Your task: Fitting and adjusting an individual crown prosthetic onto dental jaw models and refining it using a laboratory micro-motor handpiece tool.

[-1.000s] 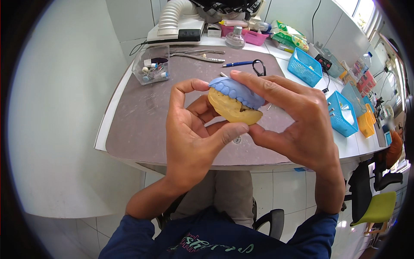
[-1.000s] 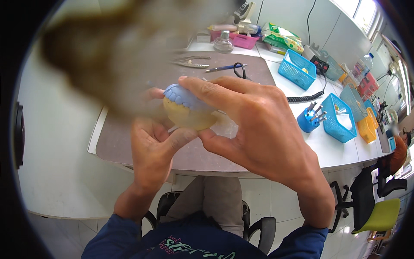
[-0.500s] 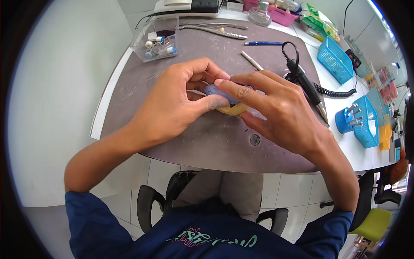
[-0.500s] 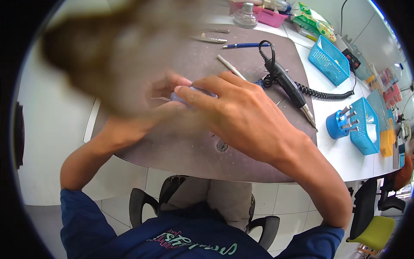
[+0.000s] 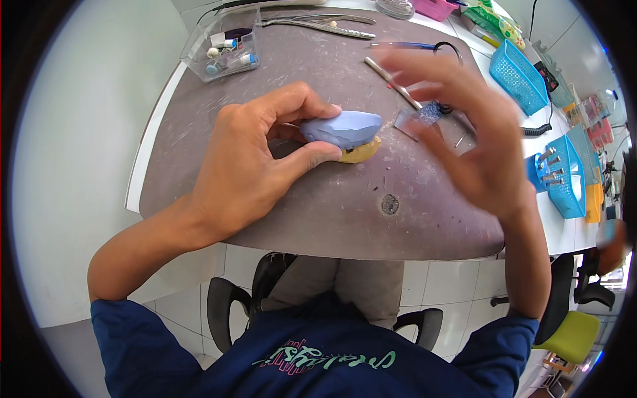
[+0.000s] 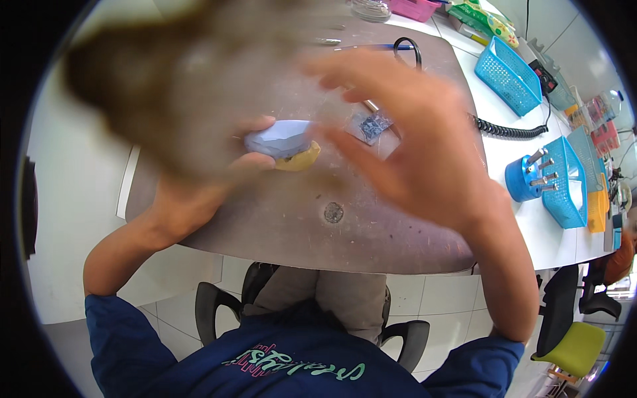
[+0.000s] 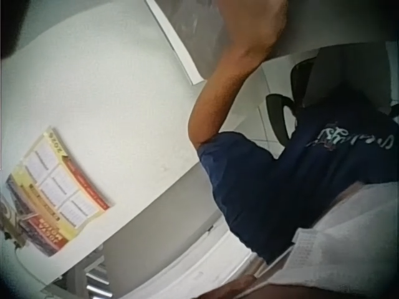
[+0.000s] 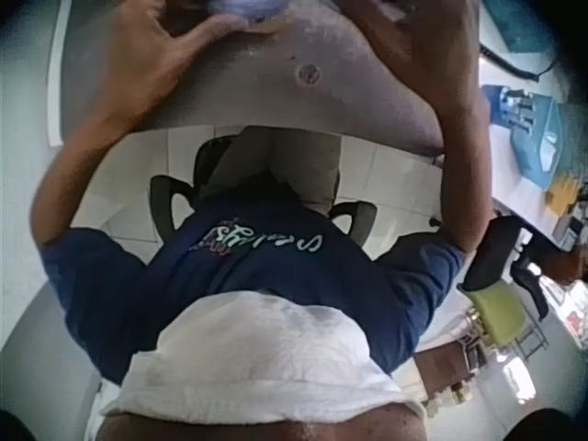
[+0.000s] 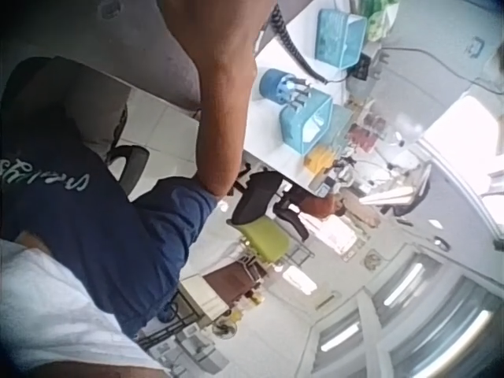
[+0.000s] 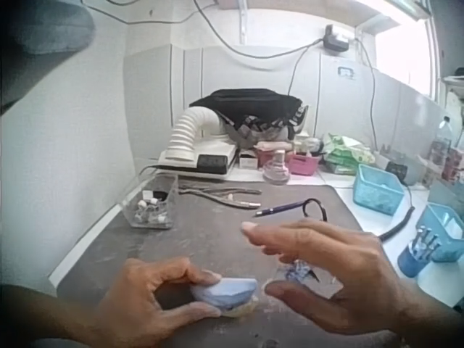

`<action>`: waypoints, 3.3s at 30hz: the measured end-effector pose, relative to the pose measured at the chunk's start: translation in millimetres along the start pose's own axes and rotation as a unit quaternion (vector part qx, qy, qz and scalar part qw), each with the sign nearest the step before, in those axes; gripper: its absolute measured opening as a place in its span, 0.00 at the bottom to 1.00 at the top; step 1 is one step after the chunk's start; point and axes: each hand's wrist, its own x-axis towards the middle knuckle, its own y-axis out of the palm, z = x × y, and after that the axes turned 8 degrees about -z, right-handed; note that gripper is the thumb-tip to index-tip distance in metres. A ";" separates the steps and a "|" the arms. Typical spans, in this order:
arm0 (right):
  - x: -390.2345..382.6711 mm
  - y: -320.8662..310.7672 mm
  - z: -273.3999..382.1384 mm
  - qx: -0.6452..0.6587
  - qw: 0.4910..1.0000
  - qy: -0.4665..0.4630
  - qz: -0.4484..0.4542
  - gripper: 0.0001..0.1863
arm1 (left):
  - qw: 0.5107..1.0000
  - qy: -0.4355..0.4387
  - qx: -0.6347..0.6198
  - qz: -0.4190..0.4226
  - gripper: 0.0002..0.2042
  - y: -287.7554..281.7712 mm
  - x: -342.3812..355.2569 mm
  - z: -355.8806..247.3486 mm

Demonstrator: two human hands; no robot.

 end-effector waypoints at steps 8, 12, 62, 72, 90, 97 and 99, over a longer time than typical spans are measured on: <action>-3.9 -21.3 -25.3 -0.195 0.976 -0.024 0.098 0.12 | 0.998 0.054 0.035 -0.022 0.15 5.4 -3.9 2.9; -15.0 -14.3 -31.9 -0.210 0.968 -0.021 0.135 0.12 | 1.000 0.007 -0.002 -0.010 0.17 4.7 -7.9 6.0; -41.6 33.7 25.9 0.273 0.887 0.351 -0.121 0.10 | 0.998 -0.016 0.058 -0.027 0.16 1.6 -14.1 0.9; -41.2 31.2 25.2 0.270 0.881 0.379 -0.088 0.08 | 0.988 0.079 0.133 -0.017 0.14 -4.7 -5.4 -4.7; -36.8 38.6 23.4 0.282 0.873 0.378 -0.119 0.08 | 0.996 0.036 0.083 -0.027 0.14 -3.6 -6.7 -7.8; -34.5 39.7 27.4 0.321 0.857 0.396 -0.066 0.08 | 0.996 0.043 0.076 -0.030 0.14 -4.1 -8.1 -6.6; -33.5 40.2 28.2 0.335 0.853 0.397 -0.060 0.07 | 0.996 0.041 0.075 -0.032 0.14 -3.8 -8.2 -6.5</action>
